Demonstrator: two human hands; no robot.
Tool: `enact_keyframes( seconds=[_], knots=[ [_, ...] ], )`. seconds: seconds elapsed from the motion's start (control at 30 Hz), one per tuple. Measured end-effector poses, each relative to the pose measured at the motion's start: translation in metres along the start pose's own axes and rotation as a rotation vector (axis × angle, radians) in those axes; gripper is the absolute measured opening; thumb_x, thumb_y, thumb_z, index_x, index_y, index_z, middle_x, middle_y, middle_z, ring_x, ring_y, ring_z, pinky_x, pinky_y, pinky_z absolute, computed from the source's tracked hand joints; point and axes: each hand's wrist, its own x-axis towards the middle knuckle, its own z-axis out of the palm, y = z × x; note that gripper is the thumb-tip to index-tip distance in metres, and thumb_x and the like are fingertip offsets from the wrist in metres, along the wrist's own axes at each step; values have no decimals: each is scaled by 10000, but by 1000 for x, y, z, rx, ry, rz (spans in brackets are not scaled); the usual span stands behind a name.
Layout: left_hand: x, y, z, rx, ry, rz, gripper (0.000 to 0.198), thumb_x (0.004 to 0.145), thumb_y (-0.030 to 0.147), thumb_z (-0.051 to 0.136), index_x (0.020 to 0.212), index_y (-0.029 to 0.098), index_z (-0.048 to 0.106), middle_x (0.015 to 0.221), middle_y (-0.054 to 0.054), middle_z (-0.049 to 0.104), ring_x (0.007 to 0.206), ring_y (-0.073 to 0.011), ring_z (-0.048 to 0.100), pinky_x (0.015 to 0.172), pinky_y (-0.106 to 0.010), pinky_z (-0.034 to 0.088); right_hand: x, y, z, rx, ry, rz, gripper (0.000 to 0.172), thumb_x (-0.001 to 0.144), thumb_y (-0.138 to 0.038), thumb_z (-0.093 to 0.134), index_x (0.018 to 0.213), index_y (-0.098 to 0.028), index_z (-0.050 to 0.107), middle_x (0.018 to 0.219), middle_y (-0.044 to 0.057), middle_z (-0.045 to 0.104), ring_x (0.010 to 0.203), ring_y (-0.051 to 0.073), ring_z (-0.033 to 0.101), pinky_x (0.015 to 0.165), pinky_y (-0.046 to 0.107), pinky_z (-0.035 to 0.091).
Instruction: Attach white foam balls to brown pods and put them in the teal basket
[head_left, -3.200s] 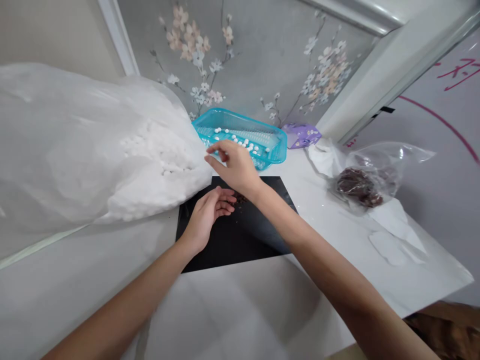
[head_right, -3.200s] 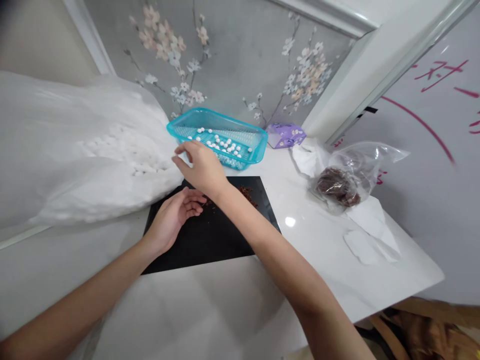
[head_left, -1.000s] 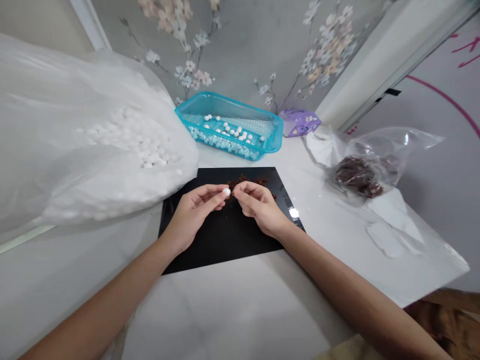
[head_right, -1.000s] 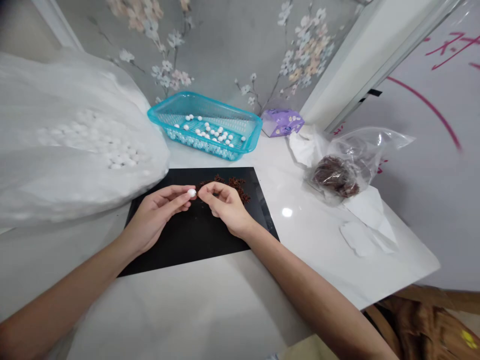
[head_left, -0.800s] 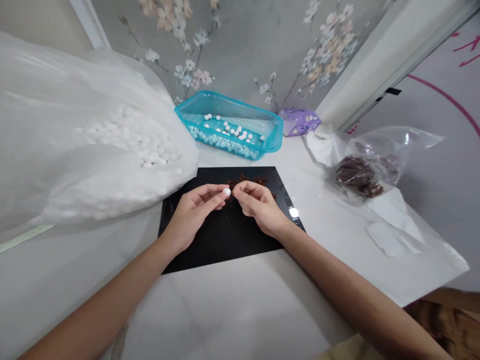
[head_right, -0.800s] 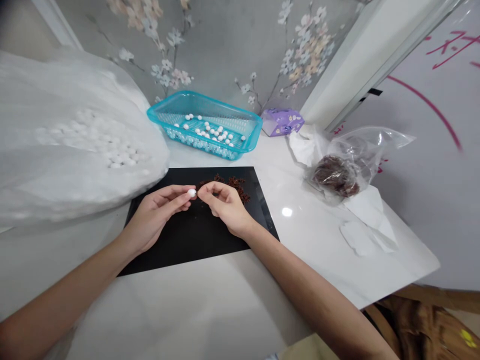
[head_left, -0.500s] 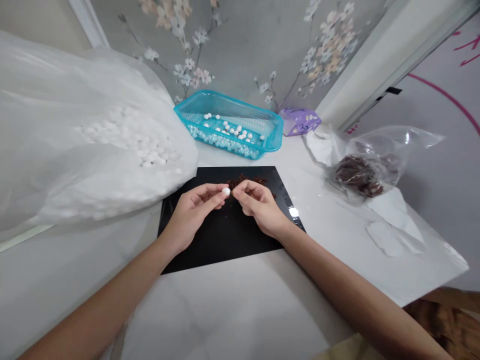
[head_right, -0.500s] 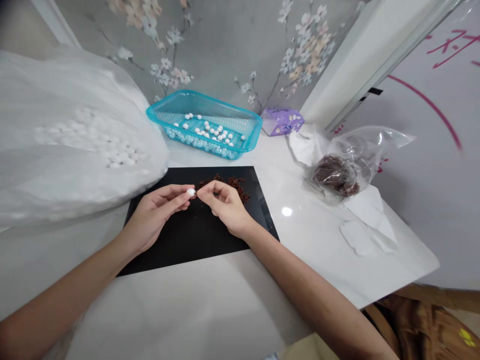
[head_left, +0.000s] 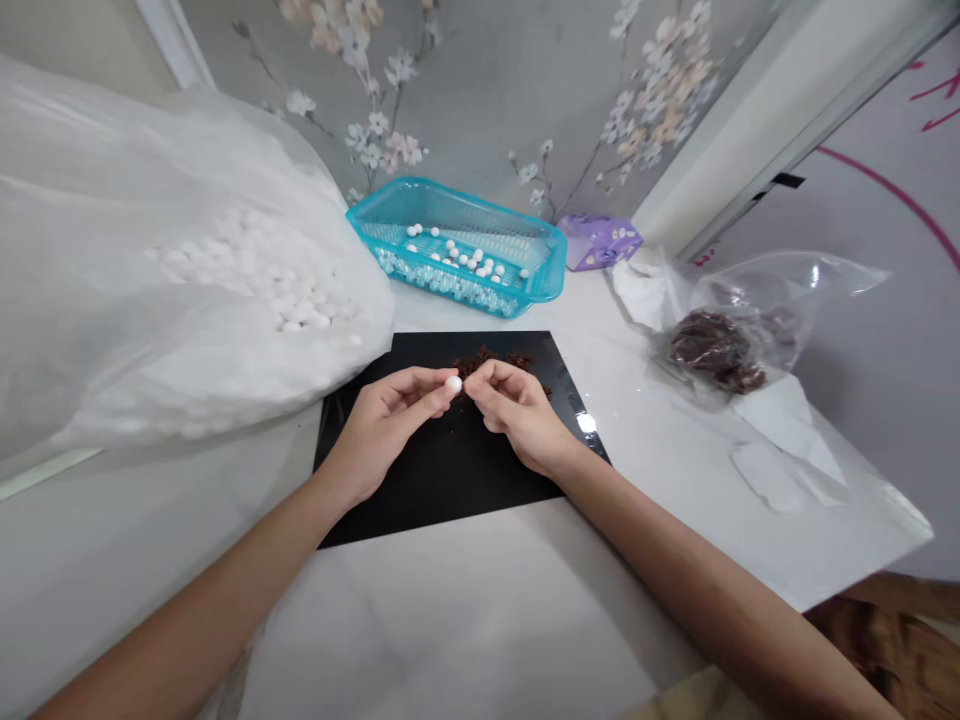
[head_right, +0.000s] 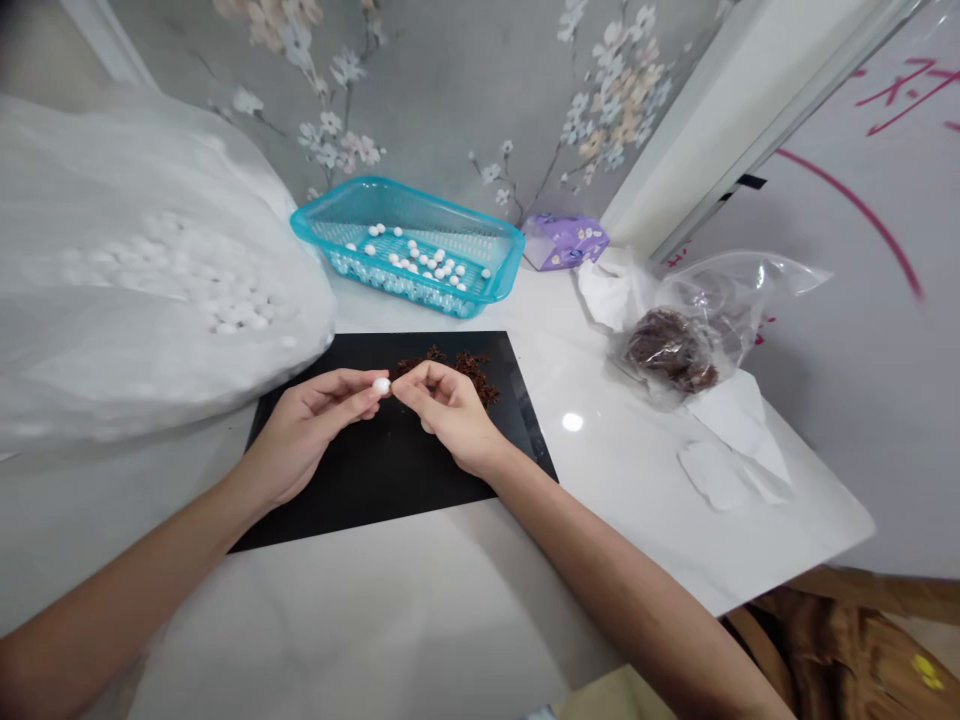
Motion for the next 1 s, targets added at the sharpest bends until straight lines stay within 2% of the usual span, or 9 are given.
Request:
enact_keyframes(
  seconds=[0.43,0.6,0.9,1.0],
  knots=[
    [-2,1,0,8,-23,23,180,707,296,695,878,241,707,815,11,653,771,-103,560,770,-228,439,-1,-1,0,18,22,19,285,701,-402,684,692,-168,522,529,-89,332,425,20,214,377,187,149],
    [-3,2,0,29,-24,11,199,710,310,686,891,231,704,804,3,648,765,-115,563,762,-241,445,-2,-3,0,55,-8,50,284,698,-378,693,696,-166,503,548,-90,358,424,12,212,371,178,142],
    [-2,2,0,53,5,6,211,694,325,697,874,215,709,791,-7,665,758,-126,578,752,-254,456,-1,0,0,6,-1,20,288,715,-396,672,709,-175,486,552,-92,369,414,14,230,367,176,170],
    [-2,3,1,28,7,-20,223,698,325,694,894,220,711,862,-16,690,772,-125,585,760,-252,462,-2,3,5,-37,27,-28,273,741,-401,643,713,-178,489,554,-86,373,419,21,247,378,185,188]
  ],
)
